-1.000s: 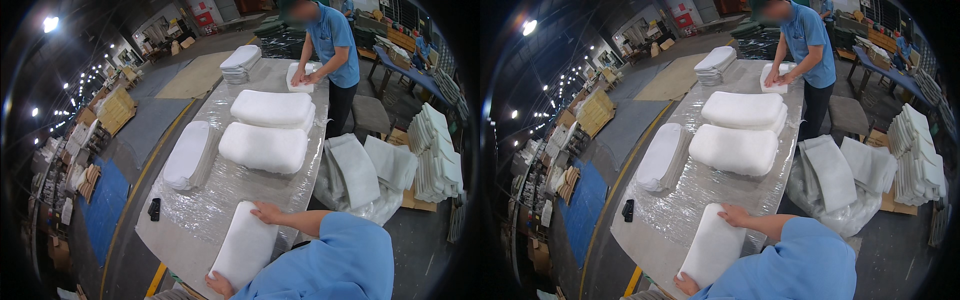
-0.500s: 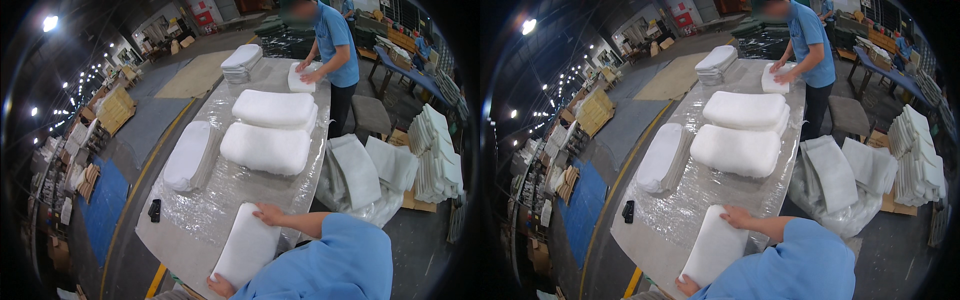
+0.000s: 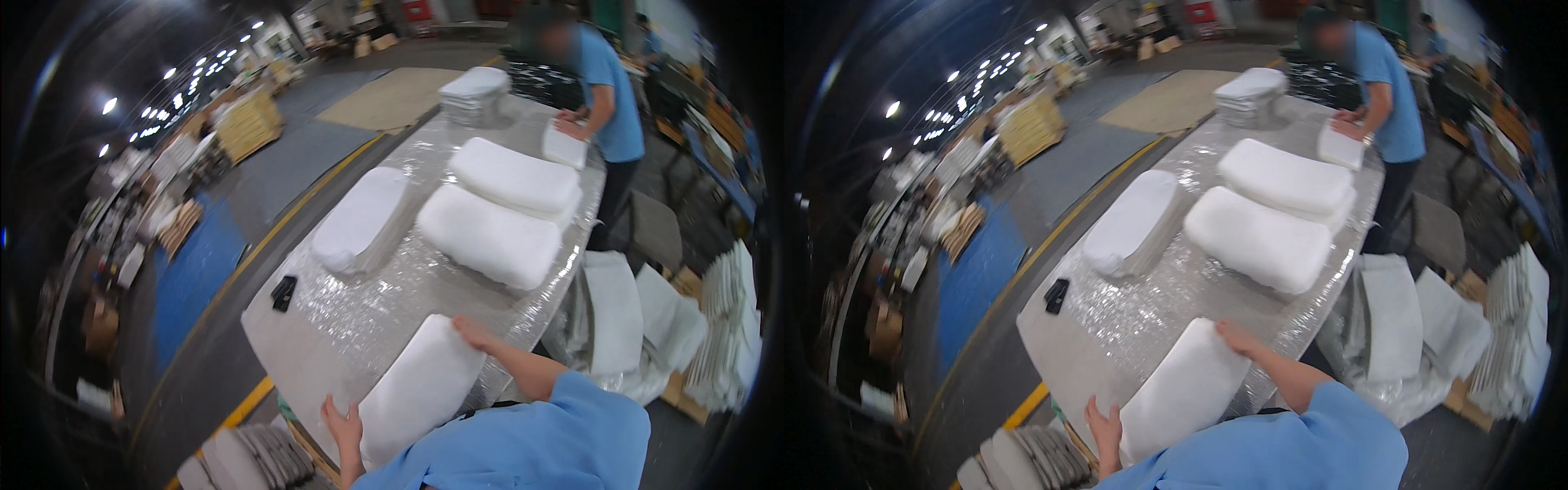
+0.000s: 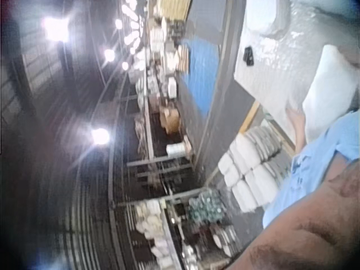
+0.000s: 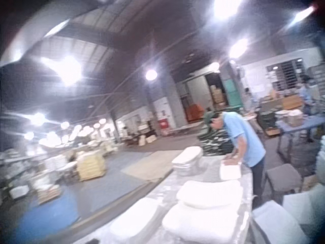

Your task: The person wraps white foam cushions in white fabric covers on a table. They pick up each cushion, place it into a cover, smooth the fabric, and stack the finished items. A coworker performs similar wrapping at the same table.

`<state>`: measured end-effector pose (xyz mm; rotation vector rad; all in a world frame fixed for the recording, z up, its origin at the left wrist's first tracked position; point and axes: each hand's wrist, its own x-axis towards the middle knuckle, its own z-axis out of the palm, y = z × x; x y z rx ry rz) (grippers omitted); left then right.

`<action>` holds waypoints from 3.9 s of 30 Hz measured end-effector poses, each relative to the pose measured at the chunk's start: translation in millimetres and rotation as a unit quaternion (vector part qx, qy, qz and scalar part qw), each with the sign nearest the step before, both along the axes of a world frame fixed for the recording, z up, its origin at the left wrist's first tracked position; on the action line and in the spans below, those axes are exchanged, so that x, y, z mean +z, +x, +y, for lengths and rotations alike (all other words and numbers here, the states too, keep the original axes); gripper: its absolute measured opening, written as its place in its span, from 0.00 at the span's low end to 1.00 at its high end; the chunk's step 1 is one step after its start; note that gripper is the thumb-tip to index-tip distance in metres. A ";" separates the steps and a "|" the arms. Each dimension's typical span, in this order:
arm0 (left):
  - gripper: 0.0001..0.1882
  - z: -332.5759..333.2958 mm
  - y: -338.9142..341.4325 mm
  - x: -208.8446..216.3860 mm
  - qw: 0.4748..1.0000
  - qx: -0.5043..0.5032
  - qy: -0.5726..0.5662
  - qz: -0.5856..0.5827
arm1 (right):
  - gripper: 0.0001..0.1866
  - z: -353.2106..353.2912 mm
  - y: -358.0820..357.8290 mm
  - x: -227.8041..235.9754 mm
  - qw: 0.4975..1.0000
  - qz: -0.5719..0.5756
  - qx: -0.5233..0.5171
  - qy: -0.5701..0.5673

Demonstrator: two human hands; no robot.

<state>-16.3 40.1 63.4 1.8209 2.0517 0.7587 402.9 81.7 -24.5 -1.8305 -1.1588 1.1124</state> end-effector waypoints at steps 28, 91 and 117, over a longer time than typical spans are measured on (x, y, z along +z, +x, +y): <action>0.20 45.6 200.5 339.4 0.636 -0.707 0.217 -0.222 | 0.20 -11.2 38.0 -20.3 0.952 0.204 -0.218 -0.070; 0.21 6.4 -86.5 -2.7 0.618 0.152 -0.488 -0.597 | 0.32 101.3 -27.7 86.2 0.968 0.245 0.051 0.010; 0.30 -84.0 -6.9 48.2 0.625 0.300 -0.308 -0.651 | 0.28 7.6 -76.2 119.4 0.945 -0.072 0.109 0.298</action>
